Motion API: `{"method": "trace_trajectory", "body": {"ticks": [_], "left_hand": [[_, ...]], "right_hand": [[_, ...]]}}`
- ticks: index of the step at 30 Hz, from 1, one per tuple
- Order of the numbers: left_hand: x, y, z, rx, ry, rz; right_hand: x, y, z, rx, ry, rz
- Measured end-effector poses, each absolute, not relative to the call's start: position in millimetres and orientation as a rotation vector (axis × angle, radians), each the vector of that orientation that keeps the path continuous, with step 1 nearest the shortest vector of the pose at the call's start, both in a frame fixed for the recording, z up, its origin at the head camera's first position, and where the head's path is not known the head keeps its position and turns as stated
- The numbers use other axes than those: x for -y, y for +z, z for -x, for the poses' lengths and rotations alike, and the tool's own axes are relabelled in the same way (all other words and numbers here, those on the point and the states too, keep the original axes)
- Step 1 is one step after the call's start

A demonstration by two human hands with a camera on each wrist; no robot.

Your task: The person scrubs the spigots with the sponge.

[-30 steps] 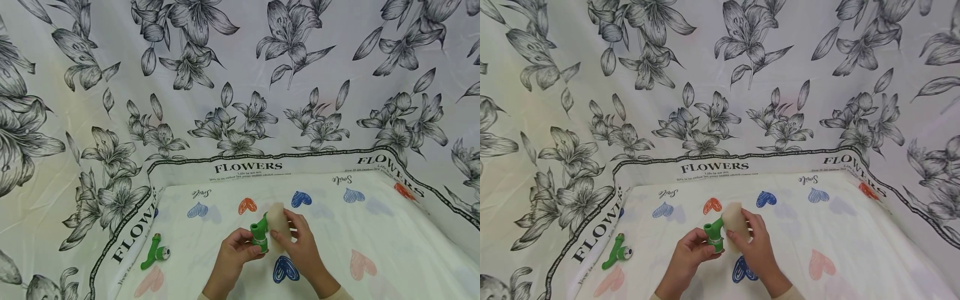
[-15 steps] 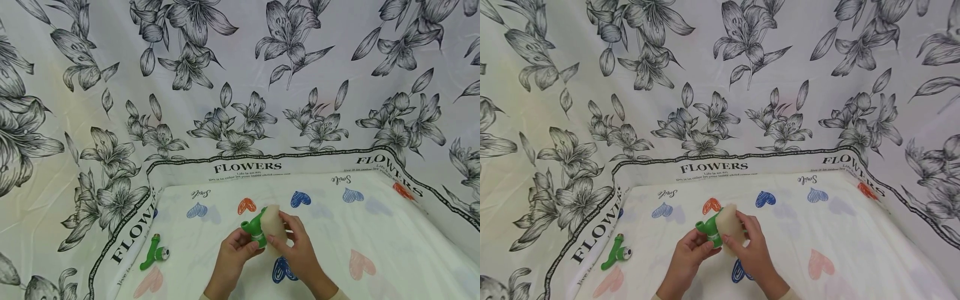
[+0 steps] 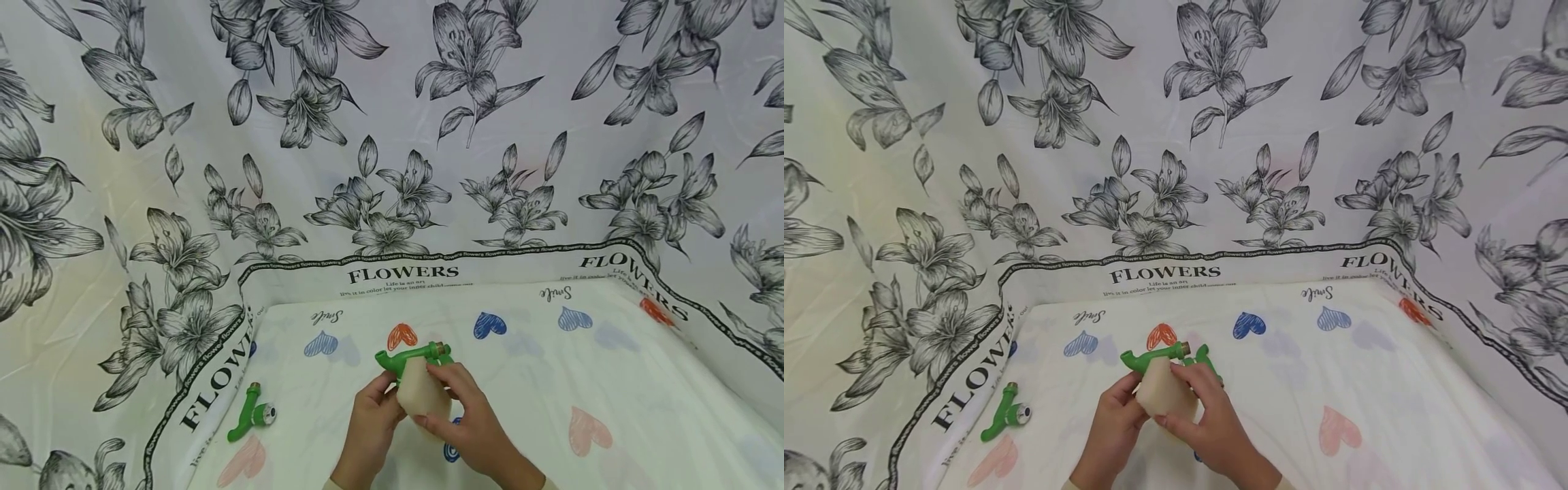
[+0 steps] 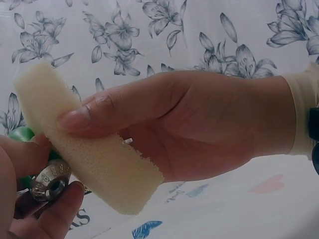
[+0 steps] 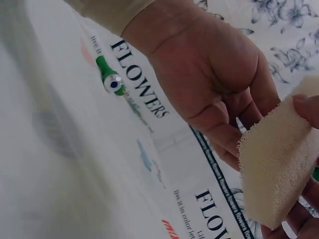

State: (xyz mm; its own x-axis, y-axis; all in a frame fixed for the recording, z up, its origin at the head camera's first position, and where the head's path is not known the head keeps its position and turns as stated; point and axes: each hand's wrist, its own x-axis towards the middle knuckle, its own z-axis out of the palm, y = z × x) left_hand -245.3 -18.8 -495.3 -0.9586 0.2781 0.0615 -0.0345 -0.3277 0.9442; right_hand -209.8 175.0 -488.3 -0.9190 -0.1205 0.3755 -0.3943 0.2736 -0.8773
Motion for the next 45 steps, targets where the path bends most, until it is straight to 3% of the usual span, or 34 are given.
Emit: {"method": "trace_trajectory", "body": {"ticks": [16,27,45], "left_hand": [[21.8,-493.6,245.1,-1.762,2.360,-0.269],[20.7,-490.9,244.6,-1.738,2.316,-0.468],[18.4,-493.0,248.0,-1.834,2.393,-0.258]], "right_hand": [[-178.6,-490.4,211.4,2.338,1.736,-0.369],[-189.0,-499.9,217.0,2.284,1.760,-0.290],[-177.5,-494.3,210.3,2.259,1.762,-0.448]]}}
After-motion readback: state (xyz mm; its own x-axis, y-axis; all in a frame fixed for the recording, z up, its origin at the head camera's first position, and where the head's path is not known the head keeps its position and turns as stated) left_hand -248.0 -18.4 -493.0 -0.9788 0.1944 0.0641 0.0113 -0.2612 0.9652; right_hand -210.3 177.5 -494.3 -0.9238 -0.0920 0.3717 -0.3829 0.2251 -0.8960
